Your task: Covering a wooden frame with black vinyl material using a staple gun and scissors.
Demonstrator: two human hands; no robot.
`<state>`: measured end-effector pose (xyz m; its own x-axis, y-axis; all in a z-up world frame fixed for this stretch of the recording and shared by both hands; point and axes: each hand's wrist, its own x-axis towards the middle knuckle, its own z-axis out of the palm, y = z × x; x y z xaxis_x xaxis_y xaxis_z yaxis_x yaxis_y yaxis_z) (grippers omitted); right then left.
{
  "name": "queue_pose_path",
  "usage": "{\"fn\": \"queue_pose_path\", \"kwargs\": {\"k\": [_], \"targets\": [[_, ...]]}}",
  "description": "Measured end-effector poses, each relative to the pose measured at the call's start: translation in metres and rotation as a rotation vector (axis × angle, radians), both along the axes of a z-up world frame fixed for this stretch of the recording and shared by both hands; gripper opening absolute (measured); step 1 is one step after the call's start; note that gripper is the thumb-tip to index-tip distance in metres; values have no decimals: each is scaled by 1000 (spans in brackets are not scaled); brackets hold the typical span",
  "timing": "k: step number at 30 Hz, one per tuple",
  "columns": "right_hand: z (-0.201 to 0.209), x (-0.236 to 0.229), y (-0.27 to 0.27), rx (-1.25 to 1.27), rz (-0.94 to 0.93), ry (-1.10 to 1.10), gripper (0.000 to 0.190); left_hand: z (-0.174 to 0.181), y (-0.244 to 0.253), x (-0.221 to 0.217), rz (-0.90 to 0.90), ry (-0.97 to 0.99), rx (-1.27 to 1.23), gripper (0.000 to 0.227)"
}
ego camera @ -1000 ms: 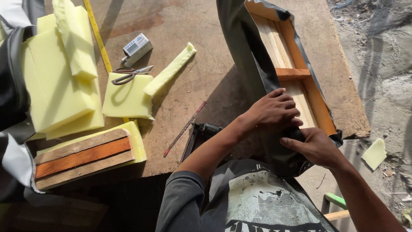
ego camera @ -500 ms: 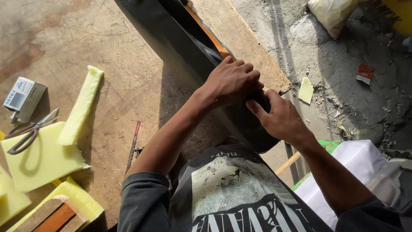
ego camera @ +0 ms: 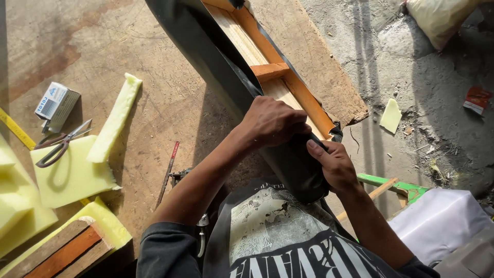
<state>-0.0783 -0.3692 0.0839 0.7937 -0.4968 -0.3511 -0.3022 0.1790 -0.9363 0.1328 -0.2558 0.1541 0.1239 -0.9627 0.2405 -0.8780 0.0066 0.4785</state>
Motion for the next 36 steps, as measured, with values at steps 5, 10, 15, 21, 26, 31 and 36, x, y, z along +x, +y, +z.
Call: {"fn": "queue_pose_path", "kwargs": {"k": [5, 10, 15, 21, 26, 31, 36], "targets": [[-11, 2, 20, -24, -22, 30, 49, -49, 7, -4, 201, -30, -462, 21], [-28, 11, 69, 44, 103, -29, 47, -135, 152, -16, 1084, 282, -401, 37], [-71, 16, 108, 184, 295, 158, 48, -202, 231, -102, 1368, 578, 725, 114], [-109, 13, 125, 323, 395, 94, 47, -236, 285, -104, 1545, 745, 731, 106], [-125, 10, 131, 360, 454, -21, 47, -99, 311, -134, 1522, 904, 557, 29], [-106, 21, 137, 69, 601, 126, 63, -16, 255, -146, 1370, 796, 780, 31], [-102, 24, 142, 35, 588, 111, 61, -11, 224, -136, 1160, 702, 928, 15]]}}
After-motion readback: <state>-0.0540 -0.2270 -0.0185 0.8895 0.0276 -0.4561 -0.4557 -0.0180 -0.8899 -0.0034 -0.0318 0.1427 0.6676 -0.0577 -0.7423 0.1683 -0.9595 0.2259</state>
